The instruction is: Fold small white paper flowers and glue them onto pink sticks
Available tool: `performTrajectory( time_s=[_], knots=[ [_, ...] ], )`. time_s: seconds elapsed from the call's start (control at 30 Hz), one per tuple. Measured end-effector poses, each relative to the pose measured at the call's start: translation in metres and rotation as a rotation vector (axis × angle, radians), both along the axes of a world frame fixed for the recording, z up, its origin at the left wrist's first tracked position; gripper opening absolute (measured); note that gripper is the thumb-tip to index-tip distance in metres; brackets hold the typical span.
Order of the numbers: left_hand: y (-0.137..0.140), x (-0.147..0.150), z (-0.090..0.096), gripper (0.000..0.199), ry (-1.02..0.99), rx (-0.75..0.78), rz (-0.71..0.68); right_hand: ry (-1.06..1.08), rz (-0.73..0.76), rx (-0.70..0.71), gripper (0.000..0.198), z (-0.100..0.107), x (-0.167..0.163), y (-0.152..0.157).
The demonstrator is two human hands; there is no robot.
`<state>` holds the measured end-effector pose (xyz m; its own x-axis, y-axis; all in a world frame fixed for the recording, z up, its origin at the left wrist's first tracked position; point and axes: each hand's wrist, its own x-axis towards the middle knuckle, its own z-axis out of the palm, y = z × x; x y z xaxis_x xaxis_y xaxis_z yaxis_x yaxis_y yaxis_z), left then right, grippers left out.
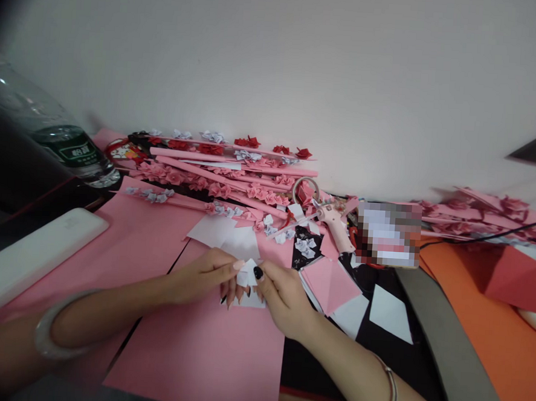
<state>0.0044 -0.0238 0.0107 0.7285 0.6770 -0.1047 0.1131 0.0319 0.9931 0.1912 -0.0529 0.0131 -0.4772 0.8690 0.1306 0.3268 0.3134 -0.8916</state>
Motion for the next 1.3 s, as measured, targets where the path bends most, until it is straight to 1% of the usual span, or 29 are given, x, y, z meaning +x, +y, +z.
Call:
performTrajectory(
  time_s=[0.1,0.17,0.23,0.3,0.43,0.5,0.57,0.67,0.73,0.77,0.83,0.93,1.03,1.1,1.17,1.23,1.3],
  knots=[
    [-0.001,0.0,0.001,0.038,0.034,0.025,0.003,-0.011,-0.005,0.002,0.026,0.0,0.0,0.0],
    [-0.002,0.0,0.001,0.033,0.057,0.013,0.015,-0.03,-0.003,0.012,0.025,-0.001,-0.001,0.001],
    [-0.002,0.0,0.001,0.034,0.072,-0.003,0.032,-0.059,-0.006,0.028,0.025,-0.002,-0.001,0.001],
    [-0.002,0.0,0.001,0.036,0.081,-0.001,0.048,-0.084,-0.042,0.054,0.026,-0.003,0.0,0.001],
    [-0.001,-0.001,0.001,0.038,0.111,0.074,0.118,-0.121,-0.149,0.174,0.026,-0.003,0.002,0.0],
    [-0.001,-0.001,0.001,0.037,0.152,0.154,0.148,-0.154,-0.126,0.247,0.024,-0.002,0.001,-0.001],
    [-0.002,0.001,0.001,0.033,0.204,0.283,0.15,-0.196,-0.053,0.286,0.02,0.0,0.0,-0.001],
    [-0.004,0.002,0.001,0.023,0.249,0.569,0.13,-0.253,0.049,0.289,0.015,0.002,-0.002,-0.002],
    [-0.006,0.002,0.002,0.017,0.244,0.674,0.111,-0.279,0.077,0.282,0.013,0.002,-0.003,-0.002],
    [-0.006,0.002,0.002,0.014,0.24,0.7,0.097,-0.288,0.084,0.277,0.013,0.001,-0.003,-0.001],
    [-0.008,0.001,0.004,0.009,0.24,0.721,0.059,-0.293,0.08,0.266,0.013,-0.001,-0.003,0.0],
    [-0.011,0.0,0.006,0.007,0.247,0.75,0.009,-0.284,0.046,0.243,0.016,-0.002,-0.002,0.001],
    [-0.012,0.0,0.008,0.003,0.251,0.743,0.008,-0.257,0.012,0.213,0.017,-0.002,-0.002,0.001],
    [-0.01,-0.001,0.009,0.002,0.258,0.701,0.057,-0.211,-0.018,0.183,0.021,-0.001,-0.001,0.001],
    [-0.007,-0.001,0.01,0.007,0.266,0.648,0.145,-0.148,-0.042,0.142,0.024,0.0,-0.001,0.001],
    [-0.005,-0.001,0.01,0.012,0.278,0.597,0.226,-0.092,-0.034,0.091,0.026,0.0,0.0,0.001],
    [-0.003,-0.001,0.011,0.018,0.272,0.556,0.242,-0.065,-0.002,0.058,0.028,0.0,0.0,0.001]
  ],
)
